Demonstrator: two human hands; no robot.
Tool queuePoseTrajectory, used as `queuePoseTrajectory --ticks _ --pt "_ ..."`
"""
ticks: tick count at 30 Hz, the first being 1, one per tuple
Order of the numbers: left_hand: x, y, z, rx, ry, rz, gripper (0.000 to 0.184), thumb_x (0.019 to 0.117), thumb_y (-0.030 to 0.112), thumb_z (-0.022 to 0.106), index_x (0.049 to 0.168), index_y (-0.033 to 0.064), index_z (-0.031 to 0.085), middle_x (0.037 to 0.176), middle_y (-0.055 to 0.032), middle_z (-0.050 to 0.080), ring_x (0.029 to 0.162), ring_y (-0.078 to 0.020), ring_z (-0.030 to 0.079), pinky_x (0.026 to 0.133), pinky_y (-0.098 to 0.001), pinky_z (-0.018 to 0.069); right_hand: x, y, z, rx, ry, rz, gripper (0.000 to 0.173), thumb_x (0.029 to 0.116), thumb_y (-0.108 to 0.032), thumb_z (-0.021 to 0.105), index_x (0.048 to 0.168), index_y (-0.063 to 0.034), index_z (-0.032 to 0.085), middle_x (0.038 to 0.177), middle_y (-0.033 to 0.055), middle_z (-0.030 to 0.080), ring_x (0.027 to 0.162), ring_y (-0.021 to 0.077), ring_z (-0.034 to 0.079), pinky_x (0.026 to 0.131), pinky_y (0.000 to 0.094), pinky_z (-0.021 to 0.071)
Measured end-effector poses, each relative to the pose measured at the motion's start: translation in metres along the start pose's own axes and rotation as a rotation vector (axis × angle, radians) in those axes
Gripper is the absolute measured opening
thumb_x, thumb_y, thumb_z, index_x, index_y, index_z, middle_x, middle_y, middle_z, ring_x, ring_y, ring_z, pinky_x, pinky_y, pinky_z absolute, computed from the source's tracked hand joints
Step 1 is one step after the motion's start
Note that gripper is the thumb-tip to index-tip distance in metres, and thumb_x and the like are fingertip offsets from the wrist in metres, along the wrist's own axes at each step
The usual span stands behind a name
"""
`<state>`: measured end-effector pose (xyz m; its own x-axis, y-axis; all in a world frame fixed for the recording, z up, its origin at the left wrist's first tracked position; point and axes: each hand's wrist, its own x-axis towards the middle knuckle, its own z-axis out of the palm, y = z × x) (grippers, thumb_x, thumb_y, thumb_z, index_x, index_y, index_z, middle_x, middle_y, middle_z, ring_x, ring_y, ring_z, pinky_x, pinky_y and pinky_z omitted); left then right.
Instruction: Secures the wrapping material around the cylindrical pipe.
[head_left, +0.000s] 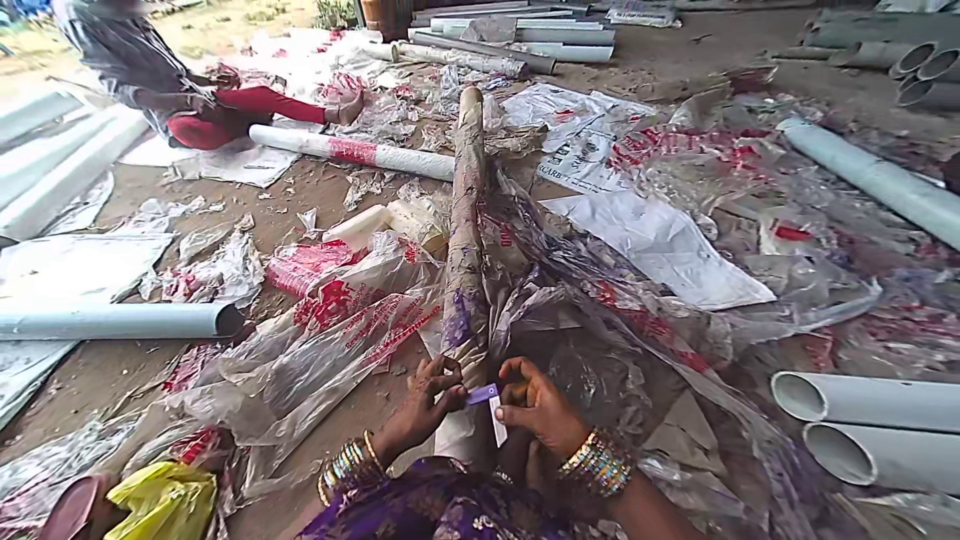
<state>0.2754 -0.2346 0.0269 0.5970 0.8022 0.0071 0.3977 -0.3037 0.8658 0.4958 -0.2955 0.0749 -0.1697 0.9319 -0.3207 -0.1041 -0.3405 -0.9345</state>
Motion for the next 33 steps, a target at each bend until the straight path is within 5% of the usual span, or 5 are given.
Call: queuePoseTrajectory --ticks 6,12,17,23,33 --pt "0.005 -0.004 -0.011 0.017 -0.212 0.120 0.047 0.1021 0.034 0.048 0.090 -0.0043 0.073 0.115 -0.0188 0.061 0.114 -0.0323 0.053 0.100 -0.0549 0.0359 -0.008 -0.021 -0.012 0.064 -0.223 0.114 0.019 0.0917 0.005 0.058 0.108 -0.0037 0.062 0.081 -0.0026 0.070 0.069 0.0086 0.069 0.070 0.0266 0.0604" --pt "-0.002 -0.002 0.005 -0.520 -0.244 0.073 0.026 0.1068 0.028 0.047 0.091 0.0134 0.061 0.094 0.0160 0.054 0.086 0.0108 0.051 0.077 -0.0114 0.0435 -0.010 -0.016 -0.007 0.145 -0.205 -0.140 0.021 0.0971 0.005 0.055 0.111 -0.0020 0.069 0.096 -0.0024 0.076 0.088 0.0074 0.074 0.087 0.0264 0.0612" --pt "0.001 0.000 0.010 -0.161 -0.030 0.145 0.034 0.1039 0.027 0.050 0.098 0.0015 0.072 0.113 -0.0070 0.064 0.113 -0.0121 0.055 0.102 -0.0313 0.0423 0.009 0.006 -0.002 -0.050 0.114 -0.471 0.004 0.0835 0.000 0.072 0.086 -0.0025 0.073 0.090 -0.0060 0.068 0.087 -0.0031 0.063 0.081 0.0154 0.0543" --pt "0.001 -0.024 0.015 0.546 -0.026 0.221 0.073 0.0731 0.031 0.089 0.139 0.0158 0.062 0.139 -0.0136 0.063 0.129 -0.0462 0.055 0.101 -0.0741 0.0364 0.036 0.010 -0.028 0.008 0.294 0.104 0.005 0.1035 -0.002 0.058 0.105 0.0023 0.060 0.079 0.0029 0.070 0.068 0.0072 0.067 0.066 0.0229 0.0559" --pt "-0.004 -0.043 0.024 0.731 0.274 0.468 0.016 0.0861 0.012 0.064 0.083 0.0201 0.077 0.076 -0.0011 0.068 0.081 -0.0246 0.069 0.098 -0.0614 0.0430 0.128 -0.012 -0.002 -1.017 0.194 0.253 0.040 0.1043 -0.005 0.049 0.143 -0.0045 0.060 0.143 0.0227 0.060 0.137 0.0373 0.054 0.115 0.0526 0.0392"
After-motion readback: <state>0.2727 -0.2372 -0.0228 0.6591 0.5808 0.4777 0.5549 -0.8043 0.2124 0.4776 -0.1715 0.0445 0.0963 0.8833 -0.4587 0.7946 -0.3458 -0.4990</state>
